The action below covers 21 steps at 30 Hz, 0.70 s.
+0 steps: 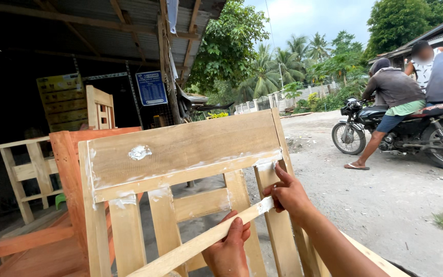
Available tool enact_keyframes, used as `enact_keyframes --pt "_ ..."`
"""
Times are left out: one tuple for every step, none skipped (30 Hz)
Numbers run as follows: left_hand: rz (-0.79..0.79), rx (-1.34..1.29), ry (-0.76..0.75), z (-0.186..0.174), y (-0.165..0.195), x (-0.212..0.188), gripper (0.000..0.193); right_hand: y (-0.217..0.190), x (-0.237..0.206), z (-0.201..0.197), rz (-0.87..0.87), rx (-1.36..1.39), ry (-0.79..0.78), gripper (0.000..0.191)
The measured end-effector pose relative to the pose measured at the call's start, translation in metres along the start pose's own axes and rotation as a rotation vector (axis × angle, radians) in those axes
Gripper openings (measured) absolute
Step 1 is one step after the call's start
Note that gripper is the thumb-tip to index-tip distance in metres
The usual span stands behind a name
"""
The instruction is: The person applies white wood glue to the joints and edges of a wooden chair frame using a small wooden stick. They repeatedly dip the stick into a yellow glue container and spread the adhesive along the chair's backrest and seat frame.
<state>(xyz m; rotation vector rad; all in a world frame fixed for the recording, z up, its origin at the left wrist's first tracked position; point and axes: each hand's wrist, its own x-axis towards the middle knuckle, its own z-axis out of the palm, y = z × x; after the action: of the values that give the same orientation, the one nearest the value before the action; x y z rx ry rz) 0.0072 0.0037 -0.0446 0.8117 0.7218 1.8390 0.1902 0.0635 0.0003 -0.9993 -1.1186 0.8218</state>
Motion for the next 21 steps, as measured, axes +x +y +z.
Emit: enact_keyframes --pt "0.001 -0.003 0.001 0.0 0.001 0.0 0.024 0.003 -0.001 0.0 -0.017 0.03 0.007 0.083" --pt "0.002 -0.005 0.001 -0.001 0.002 0.001 0.025 0.006 -0.002 0.0 -0.033 0.06 0.015 0.082" --pt "0.002 -0.006 0.001 -0.002 0.003 0.001 0.025 0.008 -0.002 -0.001 -0.05 0.09 0.025 0.081" --pt "-0.002 0.003 0.008 -0.003 0.003 0.001 0.025 0.009 0.0 -0.001 -0.02 0.168 0.062 0.078" --pt "-0.004 0.012 0.016 -0.004 0.003 0.002 0.025 0.009 0.002 -0.002 0.01 0.247 0.099 0.076" --pt "-0.007 0.022 0.024 -0.005 0.003 0.003 0.024 0.01 0.004 -0.002 0.04 0.327 0.136 0.074" --pt "-0.003 0.017 0.022 -0.005 0.003 0.004 0.025 0.01 0.006 -0.004 0.056 0.345 0.107 0.069" --pt "0.003 0.011 0.02 -0.006 0.002 0.005 0.025 0.008 0.009 -0.005 0.07 0.362 0.077 0.065" --pt "0.009 0.004 0.018 -0.006 0.002 0.006 0.026 0.006 0.012 -0.007 0.084 0.379 0.047 0.061" --pt "0.012 -0.01 0.015 -0.006 0.001 0.008 0.026 0.005 0.015 -0.008 0.091 0.393 0.026 0.056" --pt "0.016 -0.025 0.012 -0.007 0.0 0.009 0.026 0.003 0.018 -0.01 0.098 0.407 0.004 0.051" --pt "0.02 -0.039 0.01 -0.008 0.0 0.011 0.026 0.001 0.021 -0.012 0.105 0.421 -0.018 0.046" --pt "0.022 -0.044 0.001 -0.009 0.0 0.012 0.027 -0.001 0.023 -0.013 0.103 0.443 -0.036 0.042" --pt "0.022 -0.048 -0.009 -0.01 -0.001 0.014 0.027 -0.002 0.025 -0.014 0.101 0.464 -0.053 0.038" --pt "0.022 -0.052 -0.018 -0.011 -0.001 0.014 0.028 -0.003 0.025 -0.016 0.101 0.486 -0.07 0.035" --pt "0.019 -0.051 -0.013 -0.011 -0.001 0.014 0.027 -0.004 0.026 -0.017 0.101 0.496 -0.086 0.038" --pt "0.017 -0.051 -0.008 -0.011 -0.001 0.014 0.027 -0.005 0.027 -0.018 0.101 0.506 -0.103 0.041" --pt "0.014 -0.05 -0.004 -0.011 -0.002 0.014 0.027 -0.006 0.027 -0.018 0.102 0.516 -0.119 0.044" --pt "0.013 -0.045 -0.002 -0.011 -0.002 0.013 0.027 -0.008 0.026 -0.019 0.121 0.442 -0.115 0.048" --pt "0.013 -0.04 -0.002 -0.011 -0.002 0.012 0.027 -0.009 0.025 -0.02 0.139 0.37 -0.111 0.052" --pt "0.017 -0.037 0.0 -0.01 -0.001 0.012 0.027 -0.011 0.025 -0.02 0.154 0.297 -0.111 0.055"
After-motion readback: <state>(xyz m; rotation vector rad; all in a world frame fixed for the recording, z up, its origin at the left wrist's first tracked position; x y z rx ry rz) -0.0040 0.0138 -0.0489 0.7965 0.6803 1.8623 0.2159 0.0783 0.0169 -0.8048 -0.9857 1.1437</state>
